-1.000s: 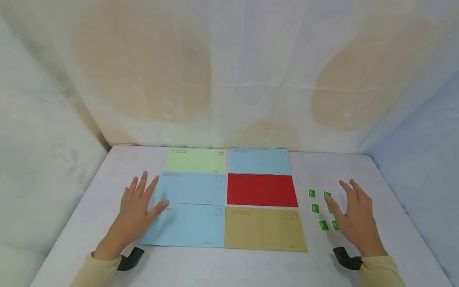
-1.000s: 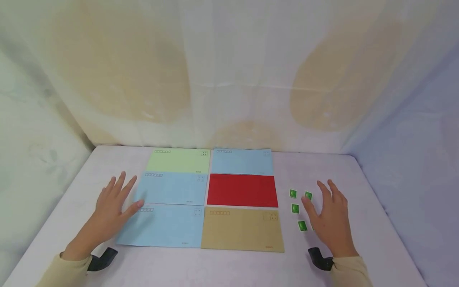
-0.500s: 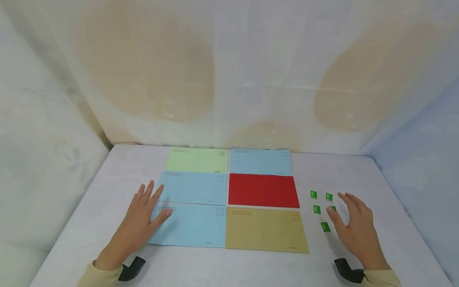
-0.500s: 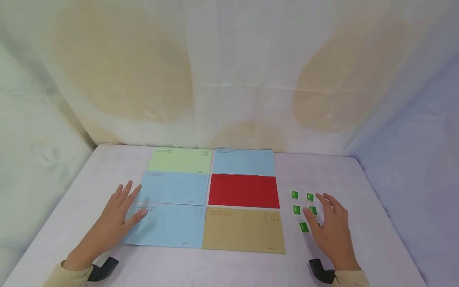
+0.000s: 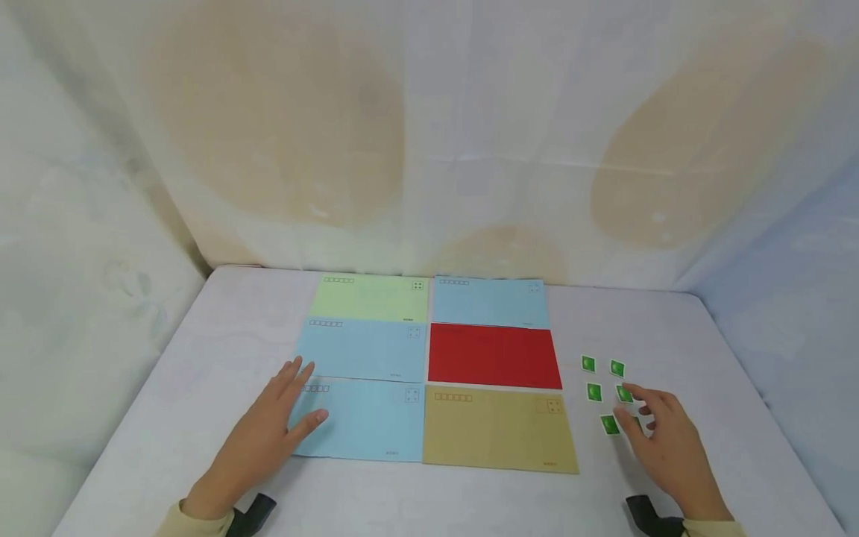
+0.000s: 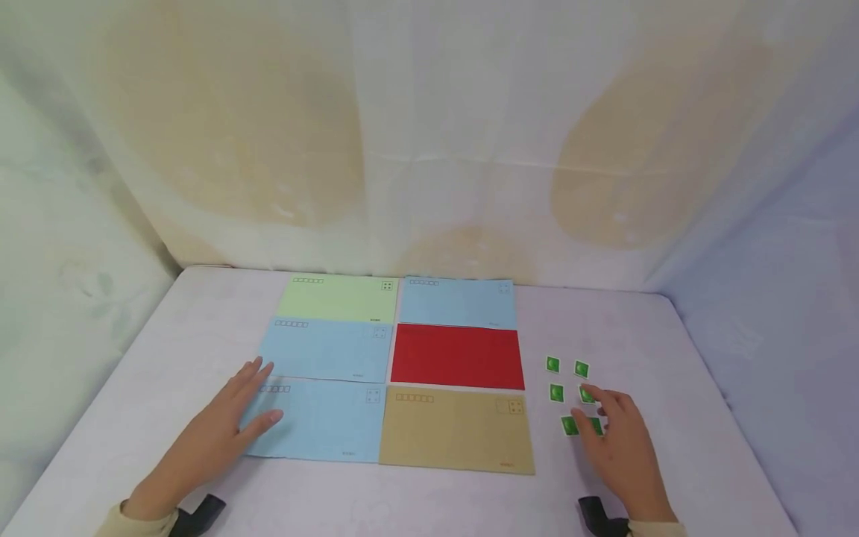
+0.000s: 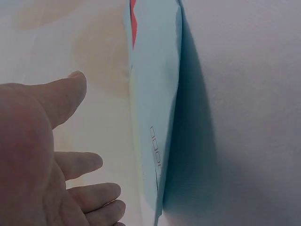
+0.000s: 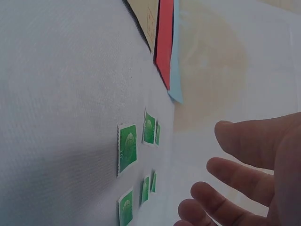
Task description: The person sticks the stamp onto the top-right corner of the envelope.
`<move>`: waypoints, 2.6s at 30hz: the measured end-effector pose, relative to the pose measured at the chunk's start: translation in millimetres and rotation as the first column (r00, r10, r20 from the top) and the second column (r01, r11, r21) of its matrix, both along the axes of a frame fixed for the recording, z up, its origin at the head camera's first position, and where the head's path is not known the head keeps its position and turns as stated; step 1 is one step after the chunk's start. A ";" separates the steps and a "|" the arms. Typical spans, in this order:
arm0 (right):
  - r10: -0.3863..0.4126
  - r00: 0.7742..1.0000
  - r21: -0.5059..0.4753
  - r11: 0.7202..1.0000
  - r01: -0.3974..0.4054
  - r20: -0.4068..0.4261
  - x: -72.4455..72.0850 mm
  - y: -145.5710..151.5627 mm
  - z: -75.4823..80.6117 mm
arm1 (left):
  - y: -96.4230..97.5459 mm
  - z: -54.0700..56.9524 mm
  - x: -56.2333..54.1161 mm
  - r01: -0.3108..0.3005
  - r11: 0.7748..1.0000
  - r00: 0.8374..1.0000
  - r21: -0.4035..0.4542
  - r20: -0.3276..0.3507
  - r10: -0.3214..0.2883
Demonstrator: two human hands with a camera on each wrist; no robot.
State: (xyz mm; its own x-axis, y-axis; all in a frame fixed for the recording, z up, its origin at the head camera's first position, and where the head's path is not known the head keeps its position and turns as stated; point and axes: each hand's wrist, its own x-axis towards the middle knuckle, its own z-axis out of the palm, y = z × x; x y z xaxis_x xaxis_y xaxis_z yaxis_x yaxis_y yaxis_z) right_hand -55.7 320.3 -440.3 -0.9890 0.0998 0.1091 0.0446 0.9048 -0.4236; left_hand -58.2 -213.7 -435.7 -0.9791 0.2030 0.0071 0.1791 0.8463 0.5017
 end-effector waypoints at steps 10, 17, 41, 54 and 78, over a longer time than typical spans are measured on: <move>0.038 0.999 -0.033 0.999 -0.039 -0.030 3.2 0.3 -8.0 | -0.6 -8.0 5.7 -0.014 1.000 1.000 -0.017 0.026 0.015; 0.015 0.998 -0.041 0.999 -0.012 0.061 3.1 -0.6 -7.9 | -4.2 -10.0 10.5 -0.005 0.999 1.000 -0.036 -0.022 0.004; -0.033 0.984 -0.026 0.999 0.038 0.173 1.9 2.5 -16.2 | 0.4 -16.3 10.0 -0.008 0.994 0.999 -0.110 -0.032 0.004; -0.047 0.982 -0.030 0.998 0.053 0.180 -0.9 1.1 -16.0 | 1.8 -15.7 10.4 -0.001 0.992 1.000 -0.129 0.006 0.002; -0.071 0.978 -0.049 0.995 0.082 0.196 -1.5 -3.9 -2.9 | 2.5 -14.8 8.6 0.020 0.993 1.000 -0.117 0.006 -0.019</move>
State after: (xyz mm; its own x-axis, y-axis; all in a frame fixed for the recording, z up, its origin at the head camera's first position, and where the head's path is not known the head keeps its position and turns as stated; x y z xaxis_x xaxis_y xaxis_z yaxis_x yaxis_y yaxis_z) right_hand -57.1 316.3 -443.2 -0.9800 0.1766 -0.0916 0.1989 0.8702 -0.4507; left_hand -49.6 -211.2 -450.4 -0.9749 0.2215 -0.0226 0.1942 0.8954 0.4006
